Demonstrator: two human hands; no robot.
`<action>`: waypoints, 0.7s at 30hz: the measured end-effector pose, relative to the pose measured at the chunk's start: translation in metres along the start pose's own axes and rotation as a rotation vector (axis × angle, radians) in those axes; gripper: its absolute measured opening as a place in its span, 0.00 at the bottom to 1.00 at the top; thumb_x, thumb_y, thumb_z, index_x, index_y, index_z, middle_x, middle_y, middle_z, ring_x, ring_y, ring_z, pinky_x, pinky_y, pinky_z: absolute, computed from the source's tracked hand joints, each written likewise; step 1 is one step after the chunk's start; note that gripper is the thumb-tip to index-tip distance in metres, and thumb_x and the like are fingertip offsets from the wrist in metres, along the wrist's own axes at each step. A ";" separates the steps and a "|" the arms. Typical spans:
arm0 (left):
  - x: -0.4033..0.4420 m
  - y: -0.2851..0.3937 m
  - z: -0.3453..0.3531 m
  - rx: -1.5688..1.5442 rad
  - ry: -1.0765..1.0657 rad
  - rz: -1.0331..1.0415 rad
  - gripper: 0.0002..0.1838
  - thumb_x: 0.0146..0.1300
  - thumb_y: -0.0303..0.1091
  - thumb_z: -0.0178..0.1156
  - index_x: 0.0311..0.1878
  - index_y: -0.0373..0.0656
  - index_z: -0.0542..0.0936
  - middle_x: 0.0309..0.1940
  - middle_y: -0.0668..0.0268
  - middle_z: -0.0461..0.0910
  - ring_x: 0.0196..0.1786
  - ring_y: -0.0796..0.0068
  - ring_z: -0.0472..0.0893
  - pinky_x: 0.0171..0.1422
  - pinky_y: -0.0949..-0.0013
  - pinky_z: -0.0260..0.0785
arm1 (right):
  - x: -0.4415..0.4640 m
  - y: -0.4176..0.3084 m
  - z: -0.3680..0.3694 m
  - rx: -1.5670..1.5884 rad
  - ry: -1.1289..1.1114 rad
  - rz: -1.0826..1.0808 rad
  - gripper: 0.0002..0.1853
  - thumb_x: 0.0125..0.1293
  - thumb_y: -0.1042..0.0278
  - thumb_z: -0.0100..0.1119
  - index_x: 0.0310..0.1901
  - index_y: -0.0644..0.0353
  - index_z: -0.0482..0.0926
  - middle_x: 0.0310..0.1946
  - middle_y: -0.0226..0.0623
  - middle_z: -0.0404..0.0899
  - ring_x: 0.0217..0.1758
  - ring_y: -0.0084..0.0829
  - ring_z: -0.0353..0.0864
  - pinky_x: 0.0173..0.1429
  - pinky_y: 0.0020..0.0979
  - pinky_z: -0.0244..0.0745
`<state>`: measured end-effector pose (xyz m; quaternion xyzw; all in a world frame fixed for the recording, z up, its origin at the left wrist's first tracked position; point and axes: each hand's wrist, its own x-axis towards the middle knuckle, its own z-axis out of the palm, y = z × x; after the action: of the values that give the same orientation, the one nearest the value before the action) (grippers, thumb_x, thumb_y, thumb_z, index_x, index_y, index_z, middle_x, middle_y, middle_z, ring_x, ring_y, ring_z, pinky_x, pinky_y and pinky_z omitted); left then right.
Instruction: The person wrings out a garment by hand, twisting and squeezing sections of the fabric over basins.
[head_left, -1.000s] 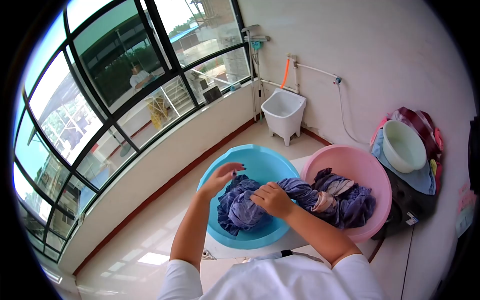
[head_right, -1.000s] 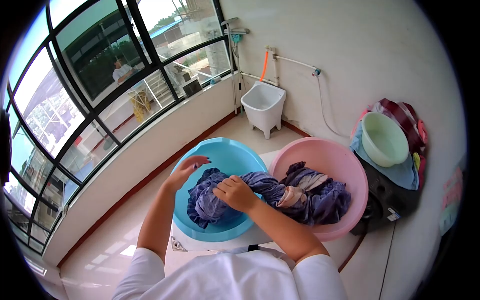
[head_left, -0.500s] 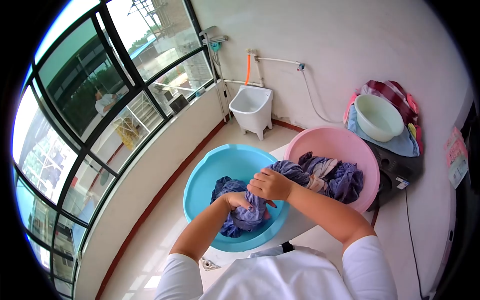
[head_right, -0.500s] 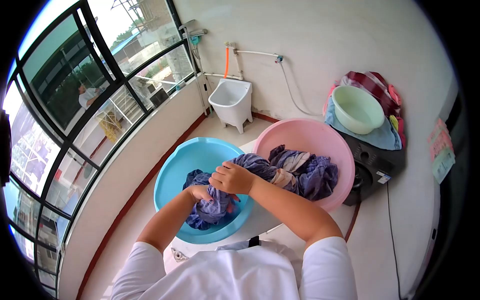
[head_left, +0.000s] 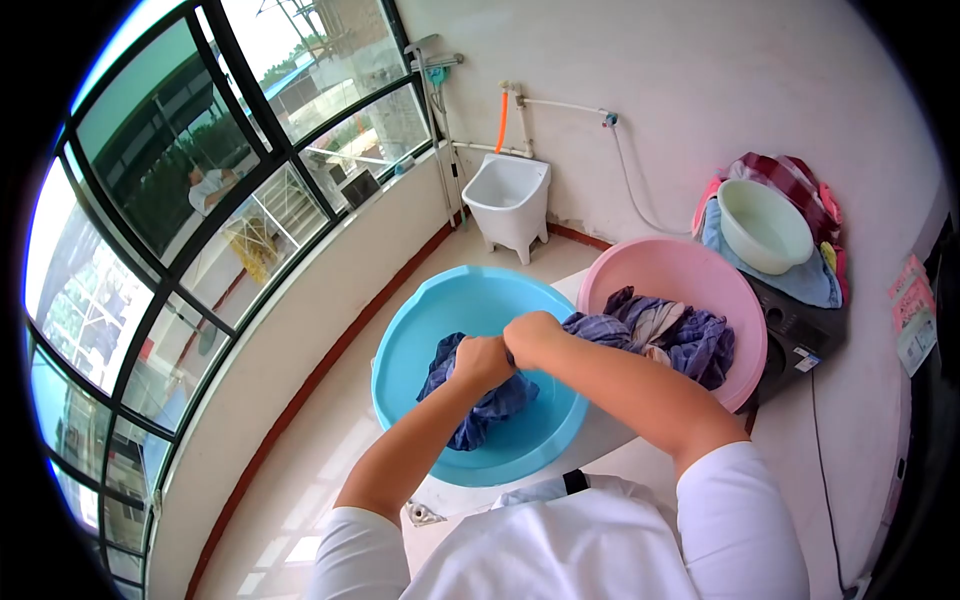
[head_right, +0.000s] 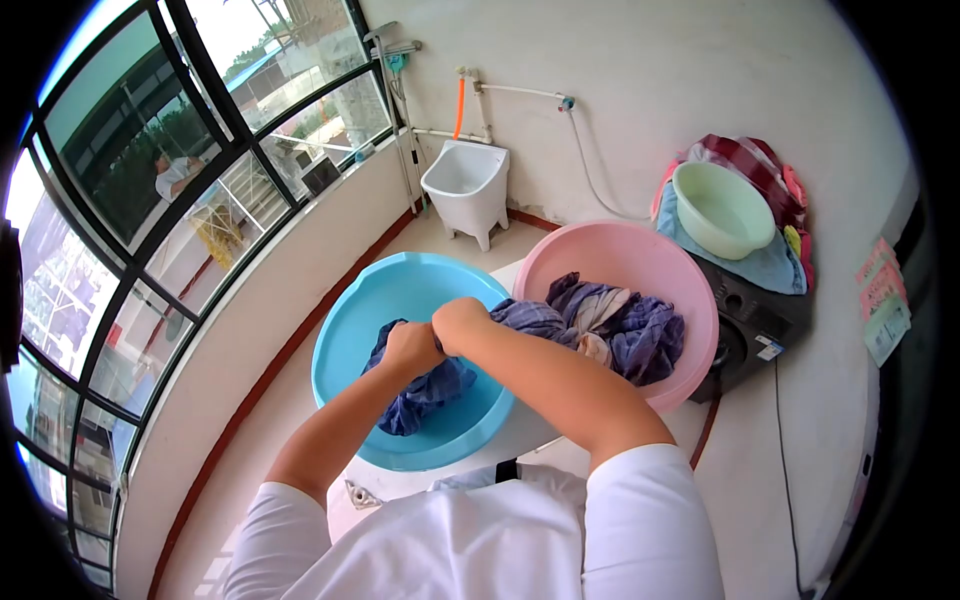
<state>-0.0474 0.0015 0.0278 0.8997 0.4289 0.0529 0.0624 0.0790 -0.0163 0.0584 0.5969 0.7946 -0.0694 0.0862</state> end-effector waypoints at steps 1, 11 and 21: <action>0.001 -0.002 0.007 0.000 -0.005 -0.001 0.16 0.48 0.49 0.60 0.29 0.46 0.81 0.24 0.58 0.81 0.30 0.56 0.80 0.38 0.60 0.68 | 0.004 0.002 0.002 0.004 -0.003 -0.001 0.08 0.48 0.69 0.58 0.30 0.57 0.83 0.31 0.41 0.83 0.37 0.37 0.83 0.37 0.39 0.77; -0.005 0.002 0.037 0.086 0.014 0.017 0.10 0.50 0.42 0.55 0.24 0.49 0.80 0.21 0.60 0.81 0.26 0.60 0.80 0.38 0.60 0.66 | 0.006 0.002 0.021 0.105 -0.194 0.042 0.08 0.50 0.69 0.55 0.30 0.58 0.83 0.28 0.39 0.83 0.34 0.36 0.83 0.38 0.36 0.77; -0.006 0.004 0.036 0.062 -0.093 -0.028 0.13 0.51 0.47 0.56 0.28 0.49 0.80 0.27 0.60 0.82 0.34 0.59 0.81 0.40 0.58 0.66 | 0.010 0.002 0.048 0.071 -0.067 0.027 0.10 0.48 0.66 0.59 0.34 0.55 0.83 0.33 0.39 0.83 0.39 0.36 0.82 0.47 0.37 0.75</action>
<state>-0.0429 -0.0079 -0.0073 0.8967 0.4392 -0.0032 0.0554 0.0811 -0.0170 0.0094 0.6077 0.7801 -0.1163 0.0927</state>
